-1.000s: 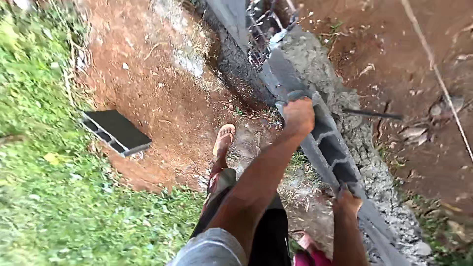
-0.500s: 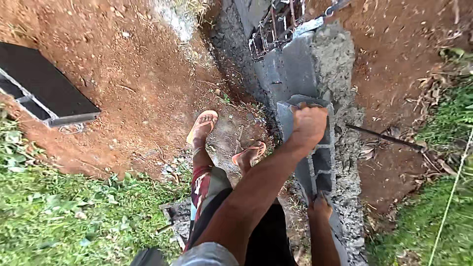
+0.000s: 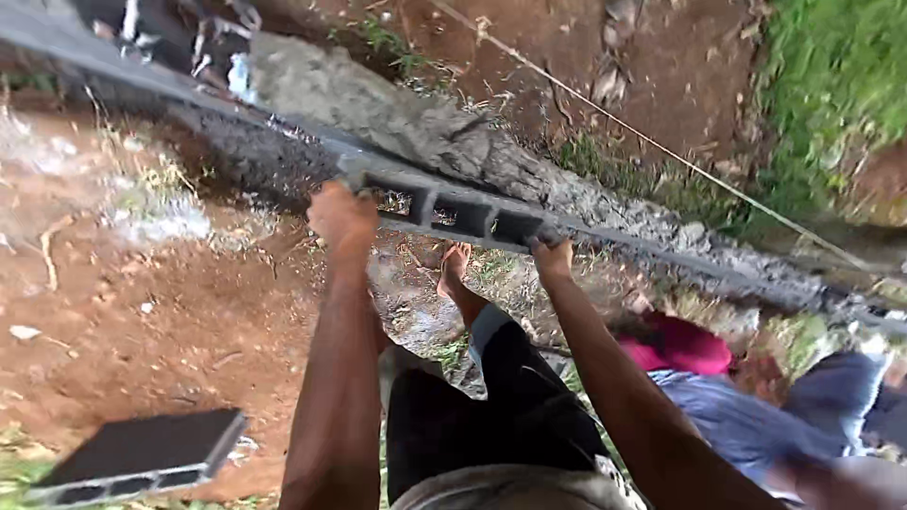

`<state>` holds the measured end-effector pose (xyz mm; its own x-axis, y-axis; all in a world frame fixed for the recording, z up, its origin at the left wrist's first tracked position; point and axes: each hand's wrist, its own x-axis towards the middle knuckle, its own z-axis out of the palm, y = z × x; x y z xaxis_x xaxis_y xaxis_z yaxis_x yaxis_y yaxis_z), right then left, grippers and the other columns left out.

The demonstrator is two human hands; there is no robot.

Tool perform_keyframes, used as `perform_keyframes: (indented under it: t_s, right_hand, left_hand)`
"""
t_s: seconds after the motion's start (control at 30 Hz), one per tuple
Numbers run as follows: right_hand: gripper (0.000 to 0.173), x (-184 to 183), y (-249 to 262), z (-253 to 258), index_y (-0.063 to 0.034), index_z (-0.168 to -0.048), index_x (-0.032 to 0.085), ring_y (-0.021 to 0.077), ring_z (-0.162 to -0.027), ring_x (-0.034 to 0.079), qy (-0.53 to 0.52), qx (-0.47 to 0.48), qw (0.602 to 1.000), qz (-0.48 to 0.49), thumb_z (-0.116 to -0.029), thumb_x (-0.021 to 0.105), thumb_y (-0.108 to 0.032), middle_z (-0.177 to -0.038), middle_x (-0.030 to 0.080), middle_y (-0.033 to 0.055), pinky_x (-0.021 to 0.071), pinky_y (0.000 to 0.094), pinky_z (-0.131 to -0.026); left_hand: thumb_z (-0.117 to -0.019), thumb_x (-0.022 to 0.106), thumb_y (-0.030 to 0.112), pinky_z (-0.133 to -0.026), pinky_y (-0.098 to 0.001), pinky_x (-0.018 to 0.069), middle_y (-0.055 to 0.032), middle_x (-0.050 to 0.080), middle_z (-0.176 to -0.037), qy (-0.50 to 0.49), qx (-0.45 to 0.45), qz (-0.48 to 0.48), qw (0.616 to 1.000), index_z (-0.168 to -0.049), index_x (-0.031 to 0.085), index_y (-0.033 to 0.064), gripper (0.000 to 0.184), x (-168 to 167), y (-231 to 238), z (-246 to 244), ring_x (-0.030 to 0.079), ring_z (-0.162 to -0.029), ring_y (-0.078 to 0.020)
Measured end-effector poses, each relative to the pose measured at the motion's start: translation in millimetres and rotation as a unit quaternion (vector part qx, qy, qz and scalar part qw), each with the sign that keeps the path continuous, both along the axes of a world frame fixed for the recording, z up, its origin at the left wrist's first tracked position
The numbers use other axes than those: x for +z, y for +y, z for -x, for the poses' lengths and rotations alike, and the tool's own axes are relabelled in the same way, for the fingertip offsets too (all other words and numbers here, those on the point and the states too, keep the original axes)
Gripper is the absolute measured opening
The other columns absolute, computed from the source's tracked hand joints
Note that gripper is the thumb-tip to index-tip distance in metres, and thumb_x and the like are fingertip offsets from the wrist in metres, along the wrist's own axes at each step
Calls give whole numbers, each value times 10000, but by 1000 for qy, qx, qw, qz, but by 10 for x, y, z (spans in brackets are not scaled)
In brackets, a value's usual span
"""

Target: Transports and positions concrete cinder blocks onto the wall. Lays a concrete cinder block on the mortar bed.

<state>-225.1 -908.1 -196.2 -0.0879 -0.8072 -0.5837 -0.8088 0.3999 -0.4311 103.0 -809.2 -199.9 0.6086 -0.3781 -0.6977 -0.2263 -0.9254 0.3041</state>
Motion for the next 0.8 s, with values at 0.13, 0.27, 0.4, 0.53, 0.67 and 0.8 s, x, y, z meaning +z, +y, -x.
perform_keyframes:
  t_s: [0.13,0.27,0.4,0.53,0.67,0.8]
  right_hand:
    - [251,-41,36,-104,-39,-1133,723,370,-1009,700,29,-9,999,-39,-975,675,-228,-1042,733,197,530,633,-910]
    - [290,60,28,-281,-66,-1194,714,421,-1065,683,39,-41,995,-86,-973,677,-251,-1090,725,220,508,659,-931]
    - [379,8,42,-347,-77,-1277,669,456,-1071,685,18,-51,991,-125,-960,681,-285,-1127,714,246,529,682,-901]
    - [360,-19,-18,-416,-63,-1287,657,453,-1096,676,-39,-87,986,-138,-960,674,-213,-1151,703,250,530,664,-900]
    - [315,-163,39,-458,-70,-1258,672,429,-1109,679,-69,-96,986,-120,-969,659,-194,-1148,713,224,539,642,-896]
    - [250,-218,67,-487,-63,-1192,696,406,-1093,686,-78,-119,986,-93,-959,632,-129,-1119,719,208,554,612,-859]
  left_hand:
    - [-992,631,332,-920,-768,438,-367,649,-1134,-49,-44,-11,998,-1088,677,-62,408,-17,-13,-121,607,-1120,-568]
    - [-988,654,334,-968,-752,423,-343,664,-1144,-90,-93,13,991,-1098,690,-65,415,-165,40,-264,609,-1142,-541]
    - [-956,717,279,-1032,-568,499,-227,679,-1231,-95,-54,50,993,-1239,666,-6,405,-293,148,-371,647,-1177,-351]
    - [-984,691,193,-988,-473,531,-238,658,-1237,-82,-24,61,994,-1254,632,-68,381,-267,97,-347,651,-1128,-289]
    - [-999,676,193,-943,-447,554,-225,657,-1211,-93,-26,71,993,-1243,621,-74,366,-365,140,-417,659,-1071,-256]
    - [-992,686,175,-934,-456,552,-221,644,-1223,-93,-34,80,992,-1288,587,-63,392,-383,93,-444,651,-1067,-259]
